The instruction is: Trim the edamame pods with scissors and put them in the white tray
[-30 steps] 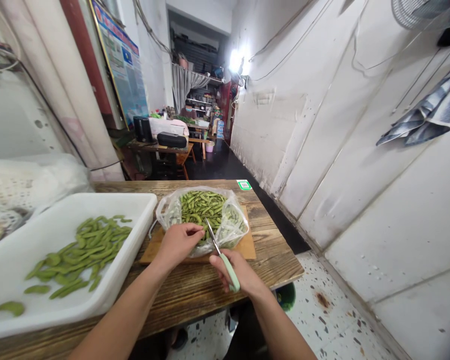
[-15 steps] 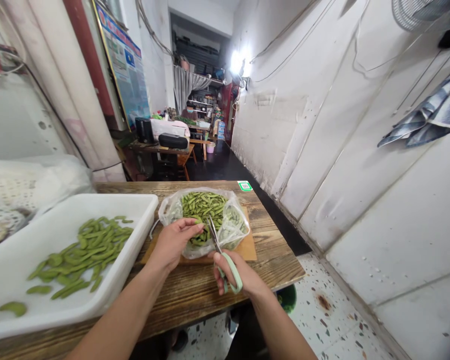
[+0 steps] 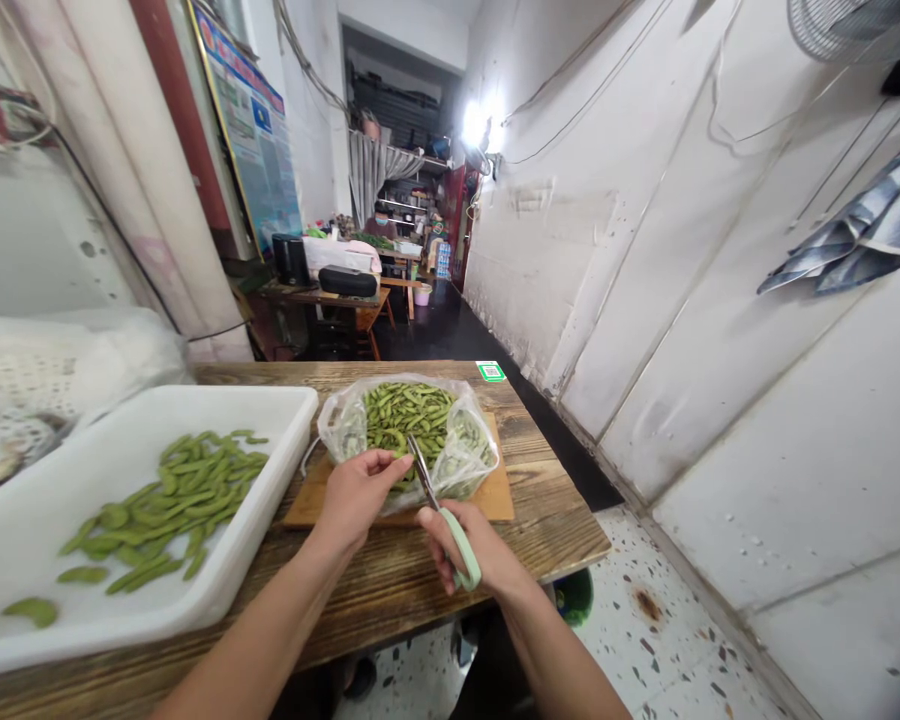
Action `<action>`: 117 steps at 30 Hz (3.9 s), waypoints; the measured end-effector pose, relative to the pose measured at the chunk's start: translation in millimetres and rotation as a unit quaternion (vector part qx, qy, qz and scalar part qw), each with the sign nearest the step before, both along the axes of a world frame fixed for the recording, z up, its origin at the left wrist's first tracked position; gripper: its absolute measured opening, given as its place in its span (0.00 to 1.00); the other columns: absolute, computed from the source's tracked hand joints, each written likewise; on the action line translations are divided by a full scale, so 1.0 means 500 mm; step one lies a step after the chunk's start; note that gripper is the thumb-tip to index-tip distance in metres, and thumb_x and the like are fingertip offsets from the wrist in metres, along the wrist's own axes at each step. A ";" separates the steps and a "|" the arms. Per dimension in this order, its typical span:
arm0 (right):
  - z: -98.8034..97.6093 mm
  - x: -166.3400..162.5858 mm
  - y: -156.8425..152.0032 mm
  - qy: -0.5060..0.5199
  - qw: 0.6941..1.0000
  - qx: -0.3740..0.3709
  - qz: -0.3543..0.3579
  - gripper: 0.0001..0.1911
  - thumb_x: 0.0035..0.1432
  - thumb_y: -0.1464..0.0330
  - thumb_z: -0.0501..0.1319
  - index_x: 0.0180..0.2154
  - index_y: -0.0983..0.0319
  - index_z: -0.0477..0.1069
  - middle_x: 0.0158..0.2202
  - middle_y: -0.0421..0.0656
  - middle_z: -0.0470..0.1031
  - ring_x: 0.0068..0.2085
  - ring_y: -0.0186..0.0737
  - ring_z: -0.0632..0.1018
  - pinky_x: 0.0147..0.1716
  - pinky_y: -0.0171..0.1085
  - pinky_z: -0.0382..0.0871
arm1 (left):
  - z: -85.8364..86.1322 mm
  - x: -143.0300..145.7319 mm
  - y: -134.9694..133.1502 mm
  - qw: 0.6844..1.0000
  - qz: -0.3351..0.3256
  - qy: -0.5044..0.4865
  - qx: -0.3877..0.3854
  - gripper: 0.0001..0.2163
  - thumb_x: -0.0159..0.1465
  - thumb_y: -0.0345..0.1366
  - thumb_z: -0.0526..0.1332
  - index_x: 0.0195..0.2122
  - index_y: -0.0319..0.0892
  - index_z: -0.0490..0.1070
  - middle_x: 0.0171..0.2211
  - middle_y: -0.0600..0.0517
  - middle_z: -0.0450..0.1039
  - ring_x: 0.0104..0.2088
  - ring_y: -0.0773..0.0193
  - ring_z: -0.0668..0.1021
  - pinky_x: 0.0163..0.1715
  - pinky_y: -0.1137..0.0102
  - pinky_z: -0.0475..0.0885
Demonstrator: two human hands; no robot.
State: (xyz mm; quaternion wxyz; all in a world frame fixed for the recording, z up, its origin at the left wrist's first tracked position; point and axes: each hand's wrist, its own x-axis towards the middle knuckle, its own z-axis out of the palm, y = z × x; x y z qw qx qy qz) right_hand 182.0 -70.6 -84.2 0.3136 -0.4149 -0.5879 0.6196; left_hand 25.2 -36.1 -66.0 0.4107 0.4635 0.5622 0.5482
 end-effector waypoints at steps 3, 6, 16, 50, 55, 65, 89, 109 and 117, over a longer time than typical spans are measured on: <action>-0.005 0.000 0.003 0.009 1.000 -0.019 -0.002 0.26 0.49 0.45 0.61 0.28 0.62 0.62 0.15 0.30 0.61 0.11 0.26 0.62 0.08 0.27 0.58 | -0.004 -0.031 0.000 0.996 0.039 0.079 0.013 0.16 0.48 0.50 0.65 0.27 0.40 0.74 0.24 0.52 0.75 0.26 0.62 0.74 0.29 0.70 0.67; -0.010 0.005 0.007 0.031 0.998 -0.036 -0.034 0.27 0.48 0.44 0.62 0.31 0.62 0.62 0.17 0.31 0.62 0.13 0.26 0.63 0.08 0.26 0.60 | 0.012 -0.101 -0.009 0.956 0.154 0.248 0.026 0.14 0.54 0.47 0.60 0.33 0.41 0.75 0.28 0.50 0.77 0.30 0.57 0.77 0.34 0.64 0.70; -0.018 0.009 0.012 0.042 0.995 -0.045 -0.075 0.28 0.47 0.44 0.62 0.32 0.62 0.63 0.18 0.31 0.63 0.13 0.26 0.63 0.08 0.27 0.61 | 0.034 -0.087 0.014 0.863 0.022 0.500 0.071 0.14 0.61 0.41 0.54 0.41 0.45 0.77 0.45 0.46 0.77 0.48 0.50 0.74 0.51 0.54 0.61; -0.021 0.013 0.009 -0.010 0.999 -0.027 -0.028 0.26 0.49 0.48 0.63 0.38 0.62 0.65 0.19 0.32 0.63 0.15 0.27 0.64 0.12 0.28 0.61 | 0.004 -0.027 0.026 0.970 0.015 0.241 0.037 0.13 0.54 0.42 0.61 0.36 0.43 0.80 0.40 0.49 0.81 0.43 0.55 0.80 0.47 0.66 0.70; -0.015 0.018 0.004 -0.035 0.999 0.007 -0.021 0.25 0.52 0.48 0.62 0.40 0.62 0.67 0.20 0.33 0.63 0.16 0.28 0.65 0.14 0.29 0.61 | 0.008 -0.025 0.022 0.959 0.013 0.276 0.054 0.13 0.55 0.42 0.60 0.36 0.43 0.80 0.39 0.49 0.81 0.41 0.56 0.80 0.46 0.66 0.70; -0.018 0.017 -0.002 -0.038 0.999 0.019 -0.014 0.25 0.53 0.46 0.60 0.37 0.62 0.67 0.18 0.33 0.61 0.14 0.27 0.63 0.11 0.28 0.59 | 0.021 -0.021 0.009 0.952 -0.019 0.302 0.054 0.13 0.56 0.42 0.58 0.35 0.44 0.80 0.39 0.49 0.81 0.41 0.55 0.80 0.45 0.65 0.70; -0.011 0.008 0.000 -0.002 1.000 0.002 -0.004 0.29 0.51 0.42 0.57 0.37 0.63 0.64 0.21 0.33 0.63 0.17 0.28 0.65 0.13 0.29 0.62 | 0.012 -0.027 0.022 0.993 0.007 -0.121 -0.016 0.18 0.42 0.44 0.70 0.28 0.41 0.67 0.24 0.52 0.77 0.30 0.59 0.81 0.31 0.68 0.74; -0.012 -0.003 0.001 0.001 1.000 0.008 -0.001 0.25 0.52 0.46 0.59 0.28 0.62 0.62 0.15 0.32 0.61 0.11 0.26 0.63 0.07 0.26 0.58 | 0.007 -0.007 0.007 0.986 0.004 -0.164 -0.039 0.18 0.41 0.44 0.72 0.25 0.39 0.67 0.22 0.49 0.78 0.27 0.63 0.79 0.29 0.72 0.71; -0.019 0.013 0.017 0.015 0.999 -0.027 -0.045 0.25 0.50 0.46 0.62 0.31 0.63 0.63 0.18 0.32 0.64 0.13 0.26 0.64 0.08 0.26 0.61 | 0.048 -0.124 -0.017 0.932 0.246 0.244 0.104 0.10 0.57 0.39 0.59 0.38 0.41 0.73 0.38 0.45 0.77 0.43 0.50 0.77 0.46 0.53 0.69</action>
